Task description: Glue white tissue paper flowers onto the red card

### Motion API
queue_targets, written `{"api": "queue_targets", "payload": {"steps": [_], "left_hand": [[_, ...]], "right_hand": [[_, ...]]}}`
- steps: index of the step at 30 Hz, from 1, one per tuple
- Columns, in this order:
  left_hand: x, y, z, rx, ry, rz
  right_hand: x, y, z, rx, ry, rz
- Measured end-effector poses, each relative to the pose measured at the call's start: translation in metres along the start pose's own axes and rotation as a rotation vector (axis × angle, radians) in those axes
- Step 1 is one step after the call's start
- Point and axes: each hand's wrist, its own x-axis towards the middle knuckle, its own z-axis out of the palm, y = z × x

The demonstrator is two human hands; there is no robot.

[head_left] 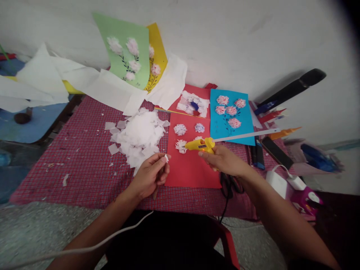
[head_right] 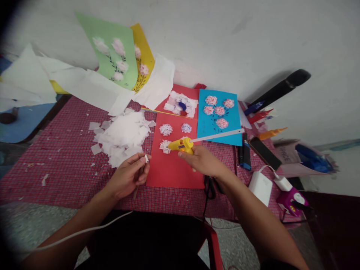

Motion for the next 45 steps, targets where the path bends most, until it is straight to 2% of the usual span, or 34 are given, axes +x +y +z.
{"api": "queue_targets", "payload": {"steps": [20, 33, 45], "left_hand": [[0.001, -0.002, -0.002, 0.012, -0.021, 0.007], [0.0, 0.0, -0.001, 0.011, -0.006, -0.006], [0.0, -0.001, -0.001, 0.008, -0.018, 0.0]], "right_hand": [[-0.006, 0.013, -0.007, -0.006, 0.02, -0.004], [0.0, 0.005, -0.001, -0.015, 0.007, 0.007], [-0.009, 0.007, -0.01, 0.092, 0.042, -0.013]]}}
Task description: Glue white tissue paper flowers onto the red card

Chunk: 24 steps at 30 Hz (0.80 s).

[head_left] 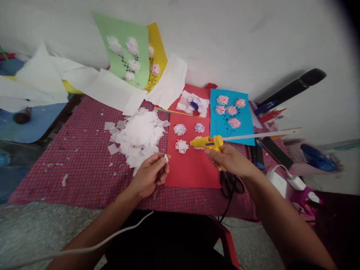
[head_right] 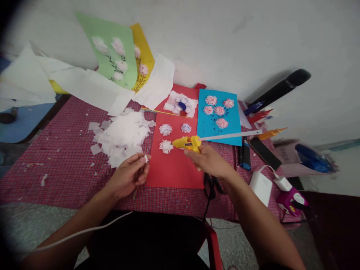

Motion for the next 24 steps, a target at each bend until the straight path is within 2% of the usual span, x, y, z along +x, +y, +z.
{"api": "queue_targets", "payload": {"steps": [9, 16, 24], "left_hand": [[0.001, 0.0, 0.001, 0.0, 0.005, -0.004], [0.0, 0.001, 0.001, 0.006, 0.002, 0.0], [0.0, 0.001, 0.001, 0.01, 0.007, -0.005]], "right_hand": [[0.01, 0.016, 0.002, -0.024, -0.006, 0.015], [0.011, 0.017, 0.003, 0.034, -0.005, 0.065], [0.006, 0.009, 0.001, 0.037, 0.035, 0.047]]}}
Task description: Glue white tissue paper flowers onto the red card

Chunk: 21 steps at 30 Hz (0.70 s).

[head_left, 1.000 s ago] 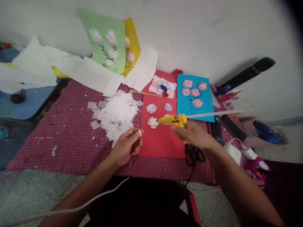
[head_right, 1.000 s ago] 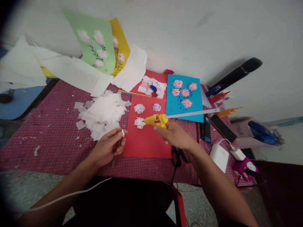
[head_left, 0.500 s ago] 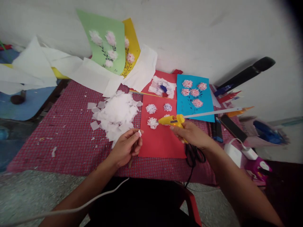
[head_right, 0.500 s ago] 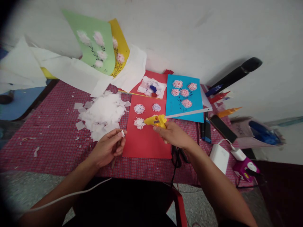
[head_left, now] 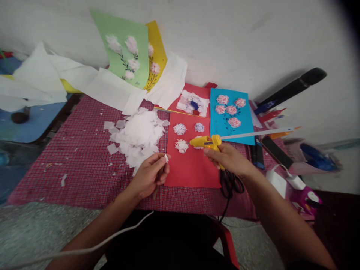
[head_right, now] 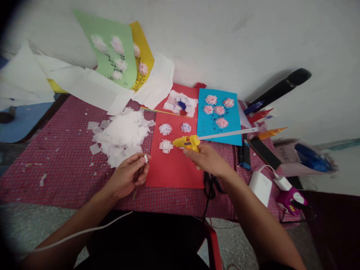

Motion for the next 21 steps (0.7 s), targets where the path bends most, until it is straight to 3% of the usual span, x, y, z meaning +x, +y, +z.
{"api": "queue_targets", "payload": {"steps": [21], "left_hand": [[0.0, 0.0, 0.0, -0.007, -0.005, 0.005]], "right_hand": [[0.007, 0.003, 0.006, -0.094, -0.016, -0.042]]}}
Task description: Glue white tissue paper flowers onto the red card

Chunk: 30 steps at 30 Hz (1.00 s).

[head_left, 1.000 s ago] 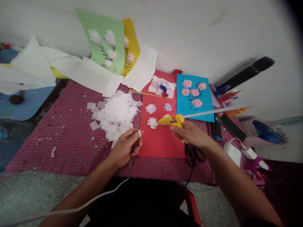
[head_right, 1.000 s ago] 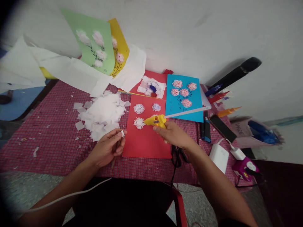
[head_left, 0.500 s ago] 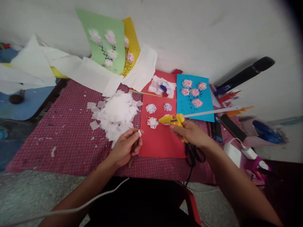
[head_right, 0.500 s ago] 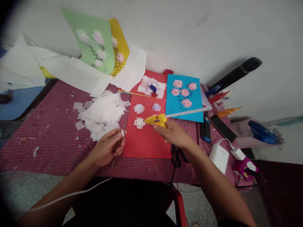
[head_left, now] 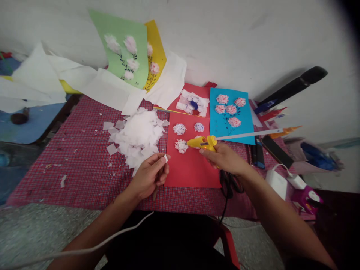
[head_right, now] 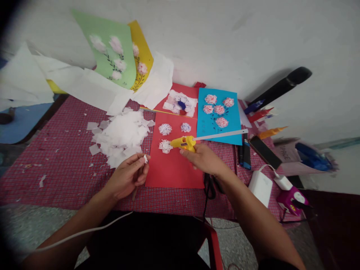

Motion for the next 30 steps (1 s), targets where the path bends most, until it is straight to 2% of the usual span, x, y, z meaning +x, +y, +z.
{"api": "queue_targets", "payload": {"steps": [30], "left_hand": [[0.0007, -0.0015, -0.0016, -0.004, 0.005, 0.001]], "right_hand": [[-0.0031, 0.0031, -0.0005, -0.05, 0.037, -0.009]]}}
